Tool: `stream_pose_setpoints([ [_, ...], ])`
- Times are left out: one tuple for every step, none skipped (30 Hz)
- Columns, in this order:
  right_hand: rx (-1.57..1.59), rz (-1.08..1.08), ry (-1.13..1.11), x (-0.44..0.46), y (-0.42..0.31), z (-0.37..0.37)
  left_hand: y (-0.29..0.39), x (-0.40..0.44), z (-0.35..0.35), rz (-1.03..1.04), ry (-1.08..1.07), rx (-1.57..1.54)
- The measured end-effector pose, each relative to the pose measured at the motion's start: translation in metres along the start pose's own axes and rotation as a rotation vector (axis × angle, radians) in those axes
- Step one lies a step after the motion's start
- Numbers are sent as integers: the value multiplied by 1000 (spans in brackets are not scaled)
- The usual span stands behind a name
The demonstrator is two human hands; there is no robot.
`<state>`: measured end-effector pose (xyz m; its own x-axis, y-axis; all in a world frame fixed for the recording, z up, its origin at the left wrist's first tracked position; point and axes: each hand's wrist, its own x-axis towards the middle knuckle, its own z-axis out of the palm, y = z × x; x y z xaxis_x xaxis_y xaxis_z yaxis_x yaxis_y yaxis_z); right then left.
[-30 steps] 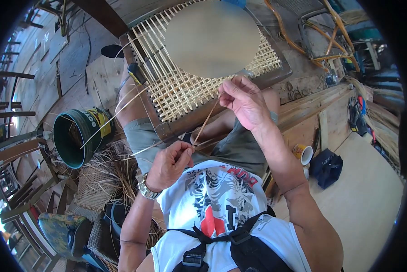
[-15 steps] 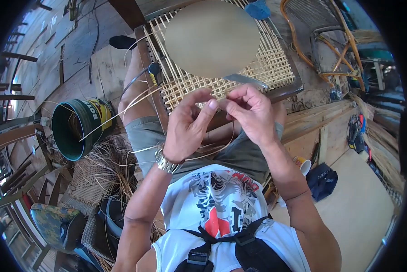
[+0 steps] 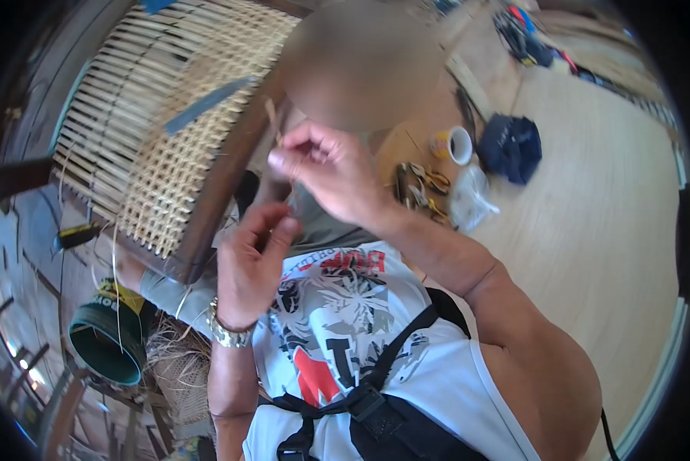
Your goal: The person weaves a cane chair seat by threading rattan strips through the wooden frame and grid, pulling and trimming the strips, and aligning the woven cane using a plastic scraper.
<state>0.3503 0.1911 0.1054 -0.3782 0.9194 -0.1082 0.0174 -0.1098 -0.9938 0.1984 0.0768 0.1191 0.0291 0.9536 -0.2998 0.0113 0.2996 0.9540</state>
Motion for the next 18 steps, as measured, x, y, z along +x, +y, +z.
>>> stream_pose_setpoints([
  [-46, -24, 70, 5, 3, -20, 0, 0, 9, -25, -66, -6],
  [-91, -47, 134, 7, 1, -37, 2, -1, 17, -50, -126, -11],
  [-118, -25, 159, 7, -8, -54, 10, 0, 23, -59, -148, -10],
  [-143, -4, 179, 8, -18, -67, 26, 5, 27, -67, -150, 46],
  [-100, -50, 220, 12, -16, -78, 35, 12, 32, -73, -150, 103],
  [-97, -45, 232, 14, -18, -85, 35, 21, 37, -77, -162, 107],
  [-116, -44, 261, 15, -22, -90, 35, 32, 42, -39, -198, 124],
  [-133, -45, 288, 16, -25, -95, 34, 43, 49, 1, -233, 142],
  [-99, -29, 292, 16, -26, -99, 33, 52, 59, -36, -243, 94],
  [-99, -26, 300, 16, -27, -104, 31, 61, 67, -38, -251, 95],
  [-82, -37, 283, 16, -27, -108, 28, 70, 73, 3, -262, 117],
  [-66, -48, 268, 15, -27, -113, 25, 76, 81, 44, -275, 138],
  [-67, -45, 276, 9, -27, -119, 21, 78, 90, 69, -219, 46],
  [-82, 7, 321, -3, -29, -128, 21, 79, 91, 67, -228, 47],
  [-98, 60, 364, -15, -29, -135, 20, 76, 85, 28, -224, -2],
  [-338, 139, 368, -34, -6, -157, 21, 78, 80, -1, -217, -46],
  [-579, 217, 367, -59, 31, -184, 20, 77, 71, -87, -203, -43],
  [-893, 227, 298, -90, 60, -203, 13, 78, 60, -89, -206, -47],
])
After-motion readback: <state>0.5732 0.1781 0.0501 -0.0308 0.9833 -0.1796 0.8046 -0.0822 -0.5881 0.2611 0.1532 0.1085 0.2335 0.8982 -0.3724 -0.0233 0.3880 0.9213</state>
